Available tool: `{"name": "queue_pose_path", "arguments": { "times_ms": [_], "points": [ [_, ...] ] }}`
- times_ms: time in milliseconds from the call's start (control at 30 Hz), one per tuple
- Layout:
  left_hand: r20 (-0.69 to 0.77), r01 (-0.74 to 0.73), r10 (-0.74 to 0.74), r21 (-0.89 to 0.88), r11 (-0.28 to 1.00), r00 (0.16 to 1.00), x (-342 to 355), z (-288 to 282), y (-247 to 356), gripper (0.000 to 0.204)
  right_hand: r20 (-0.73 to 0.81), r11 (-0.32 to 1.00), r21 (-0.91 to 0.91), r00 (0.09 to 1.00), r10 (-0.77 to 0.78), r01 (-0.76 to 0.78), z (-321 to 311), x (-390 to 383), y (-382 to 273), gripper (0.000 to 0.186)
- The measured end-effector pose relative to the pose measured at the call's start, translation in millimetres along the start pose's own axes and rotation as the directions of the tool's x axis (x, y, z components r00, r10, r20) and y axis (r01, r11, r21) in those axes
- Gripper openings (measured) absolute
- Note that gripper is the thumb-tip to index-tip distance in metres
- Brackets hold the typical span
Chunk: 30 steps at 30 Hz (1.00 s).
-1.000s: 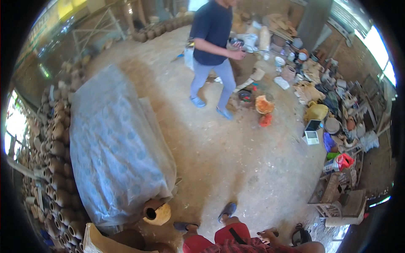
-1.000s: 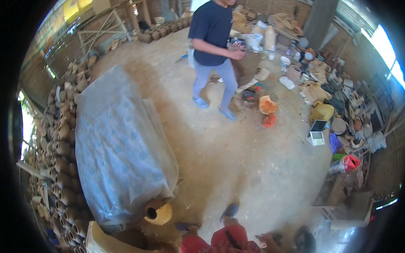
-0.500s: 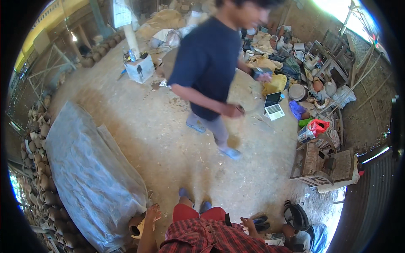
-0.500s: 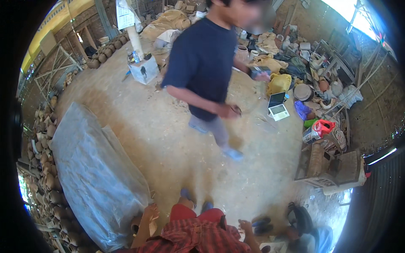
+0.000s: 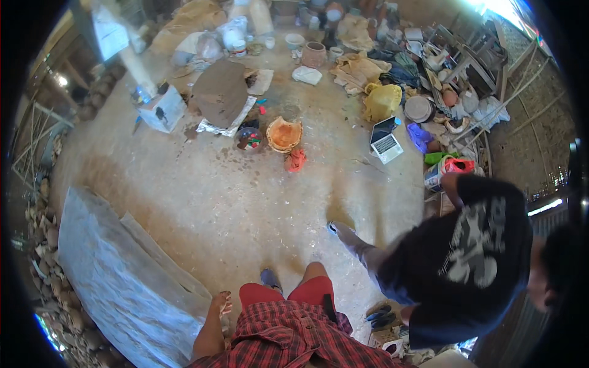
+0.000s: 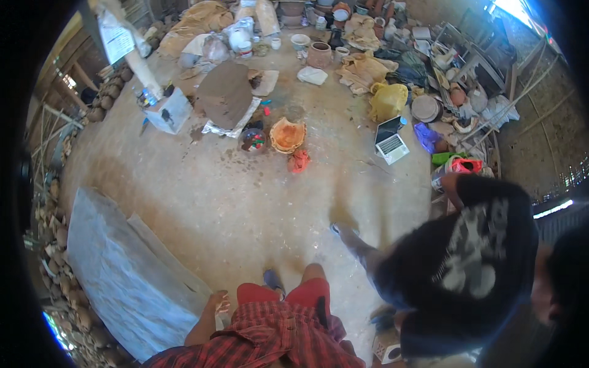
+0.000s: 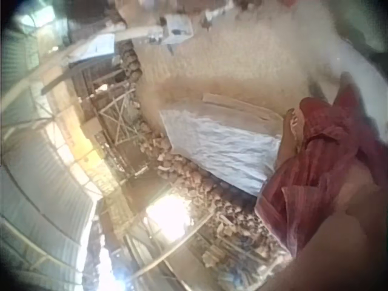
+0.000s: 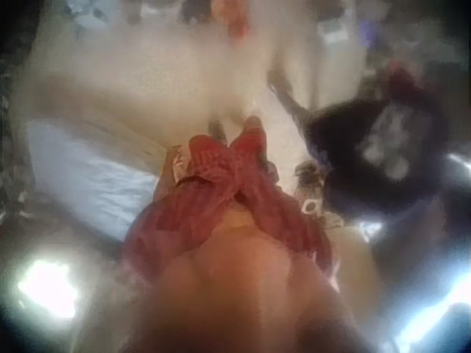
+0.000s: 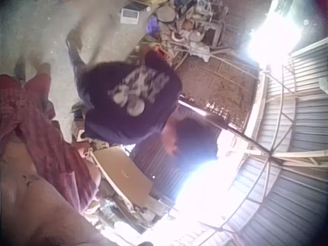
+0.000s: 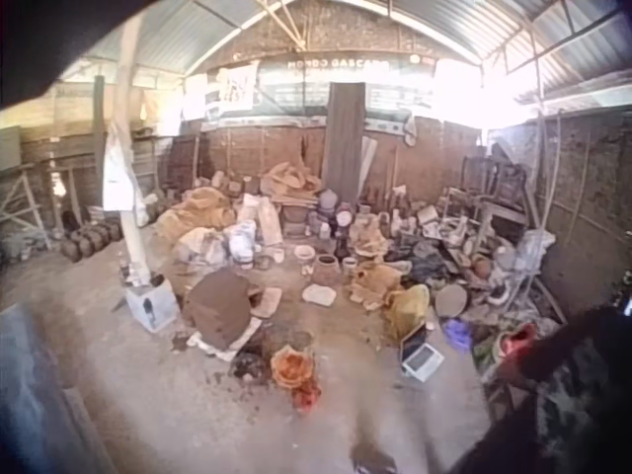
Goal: The person joins two molded clay halves together, smoothing the interior with a cloth and the exterior joint with a metal scraper tool. They then reinforce the pot by adding a clay coil to the rim and refine the walls using a blue plastic tool.
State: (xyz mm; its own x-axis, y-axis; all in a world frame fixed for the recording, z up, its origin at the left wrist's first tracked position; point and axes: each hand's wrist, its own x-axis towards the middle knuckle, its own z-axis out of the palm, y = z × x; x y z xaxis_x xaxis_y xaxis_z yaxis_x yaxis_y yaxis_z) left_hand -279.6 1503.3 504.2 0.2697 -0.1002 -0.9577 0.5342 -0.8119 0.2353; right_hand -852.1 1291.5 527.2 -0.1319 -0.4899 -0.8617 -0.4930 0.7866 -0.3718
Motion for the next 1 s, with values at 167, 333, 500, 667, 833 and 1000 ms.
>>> {"name": "queue_pose_path", "arguments": {
  "times_ms": [167,333,500,667,833,1000],
  "points": [
    [-0.065,-0.094,0.1,0.087,0.992,0.993,46,34,181,0.048,-0.045,0.998,0.043,0.998,0.046,-0.044,-1,33,-86,0.037],
    [-0.11,-0.242,0.243,0.024,0.97,0.964,89,89,378,0.048,0.006,0.988,-0.13,0.996,0.084,-0.082,-8,124,-188,0.039],
    [0.002,-0.295,0.295,0.034,0.955,0.955,97,223,527,0.052,0.047,0.757,-0.63,0.981,-0.19,0.177,-110,235,-341,0.041],
    [0.121,-0.191,0.18,0.091,0.977,0.976,85,304,615,0.054,-0.144,0.96,-0.109,0.951,-0.273,0.259,-182,322,-642,0.025],
    [0.031,-0.046,0.049,-0.091,0.995,0.998,137,340,670,0.049,-0.085,0.882,-0.204,0.89,-0.448,0.424,-182,414,-904,0.028],
    [-0.069,0.004,-0.03,-0.347,0.938,0.997,226,398,822,0.041,0.128,0.877,-0.195,0.898,-0.421,0.439,-178,561,-1131,0.027]
  ]
}}
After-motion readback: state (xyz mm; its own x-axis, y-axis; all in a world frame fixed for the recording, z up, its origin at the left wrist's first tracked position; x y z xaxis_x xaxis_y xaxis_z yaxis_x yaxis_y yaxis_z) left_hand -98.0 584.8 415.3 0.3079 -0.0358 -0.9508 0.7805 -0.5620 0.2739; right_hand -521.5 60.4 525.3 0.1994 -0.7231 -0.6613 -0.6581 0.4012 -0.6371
